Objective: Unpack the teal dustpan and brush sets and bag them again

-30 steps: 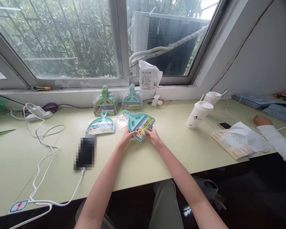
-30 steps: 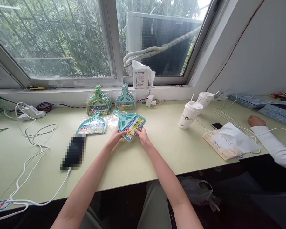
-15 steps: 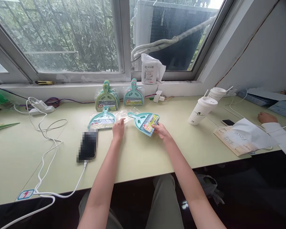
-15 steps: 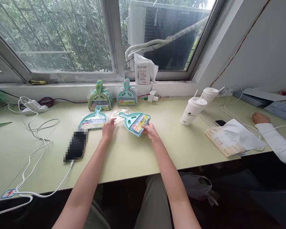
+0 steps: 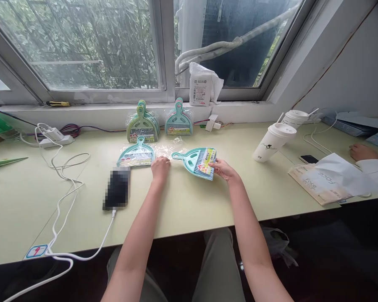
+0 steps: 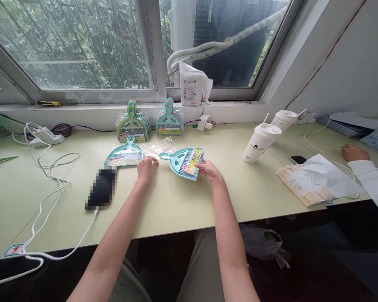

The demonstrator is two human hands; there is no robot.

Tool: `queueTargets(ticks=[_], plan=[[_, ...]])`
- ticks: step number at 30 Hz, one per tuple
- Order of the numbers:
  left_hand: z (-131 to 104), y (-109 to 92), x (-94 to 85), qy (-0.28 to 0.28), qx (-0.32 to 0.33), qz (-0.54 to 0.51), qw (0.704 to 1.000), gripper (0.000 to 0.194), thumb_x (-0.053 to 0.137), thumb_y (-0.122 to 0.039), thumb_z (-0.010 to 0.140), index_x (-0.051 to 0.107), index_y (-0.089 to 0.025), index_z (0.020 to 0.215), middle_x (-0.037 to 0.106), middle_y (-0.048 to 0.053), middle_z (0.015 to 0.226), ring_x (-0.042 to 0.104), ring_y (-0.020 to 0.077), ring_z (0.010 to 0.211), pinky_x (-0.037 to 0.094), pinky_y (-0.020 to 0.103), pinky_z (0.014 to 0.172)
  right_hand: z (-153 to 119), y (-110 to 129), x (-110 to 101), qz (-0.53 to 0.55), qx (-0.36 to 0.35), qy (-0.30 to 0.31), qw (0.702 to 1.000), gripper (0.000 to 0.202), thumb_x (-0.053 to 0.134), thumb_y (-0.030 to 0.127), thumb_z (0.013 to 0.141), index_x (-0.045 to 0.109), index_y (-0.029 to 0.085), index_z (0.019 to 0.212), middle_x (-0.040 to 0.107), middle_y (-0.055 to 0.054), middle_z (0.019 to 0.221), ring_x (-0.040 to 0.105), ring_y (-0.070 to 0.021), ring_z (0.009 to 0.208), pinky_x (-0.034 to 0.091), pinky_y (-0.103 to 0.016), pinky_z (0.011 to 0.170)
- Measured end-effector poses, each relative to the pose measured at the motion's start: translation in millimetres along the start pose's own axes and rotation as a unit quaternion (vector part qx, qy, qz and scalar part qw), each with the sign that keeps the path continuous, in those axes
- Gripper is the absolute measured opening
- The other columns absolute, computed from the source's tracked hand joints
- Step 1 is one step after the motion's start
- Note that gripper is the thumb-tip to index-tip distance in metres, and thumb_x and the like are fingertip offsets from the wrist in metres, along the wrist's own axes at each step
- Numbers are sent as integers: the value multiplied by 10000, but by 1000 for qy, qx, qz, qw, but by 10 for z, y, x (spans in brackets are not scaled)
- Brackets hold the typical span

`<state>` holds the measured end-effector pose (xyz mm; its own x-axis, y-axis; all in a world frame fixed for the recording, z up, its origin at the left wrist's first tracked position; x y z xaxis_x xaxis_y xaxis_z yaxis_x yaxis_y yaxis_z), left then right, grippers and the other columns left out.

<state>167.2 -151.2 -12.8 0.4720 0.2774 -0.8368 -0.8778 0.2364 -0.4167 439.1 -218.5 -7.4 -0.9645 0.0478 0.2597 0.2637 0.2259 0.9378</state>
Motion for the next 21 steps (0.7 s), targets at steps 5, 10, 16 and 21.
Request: queueTargets(ticks=[5, 10, 16, 21], plan=[[-9, 6, -87, -53, -38, -6, 998, 235, 453, -281, 890, 684, -240, 888, 685, 98, 944, 579, 297, 976, 390, 428, 884, -33, 26, -10, -23, -5, 32, 999, 289, 697, 112, 740, 652, 151, 1023, 710, -98, 1073, 703, -196, 875, 600, -275, 722], [-47, -27, -198, -117, -34, -21, 992, 315, 369, -323, 942, 667, -228, 981, 678, 109, 972, 574, 289, 977, 361, 419, 898, -44, 14, 44, -33, -7, 62, 997, 322, 718, 132, 727, 654, 167, 1041, 706, -89, 1083, 698, -198, 888, 604, -271, 704], [-78, -97, -262, -183, -14, -23, 983, 304, 389, -319, 949, 673, -212, 964, 692, 102, 946, 553, 282, 974, 365, 399, 847, 33, 1, 5, 8, -40, -72, 997, 264, 715, 101, 700, 636, 160, 945, 728, -80, 985, 706, -203, 849, 612, -281, 676], [-102, -169, -280, -214, 25, -64, 974, 258, 445, -311, 931, 685, -219, 957, 686, 94, 1051, 516, 289, 1077, 299, 445, 985, 11, -6, 243, 19, -59, -37, 997, 308, 735, 133, 683, 638, 186, 971, 725, -67, 1005, 702, -216, 881, 613, -322, 715]])
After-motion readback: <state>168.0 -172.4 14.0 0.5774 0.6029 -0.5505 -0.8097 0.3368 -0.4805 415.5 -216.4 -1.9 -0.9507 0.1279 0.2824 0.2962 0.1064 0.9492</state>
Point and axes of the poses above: each hand's wrist, its own z-axis towards the middle knuckle, its own x-axis out of the palm, y = z × x, the point moved 4 cm from there along z, towards the middle knuckle
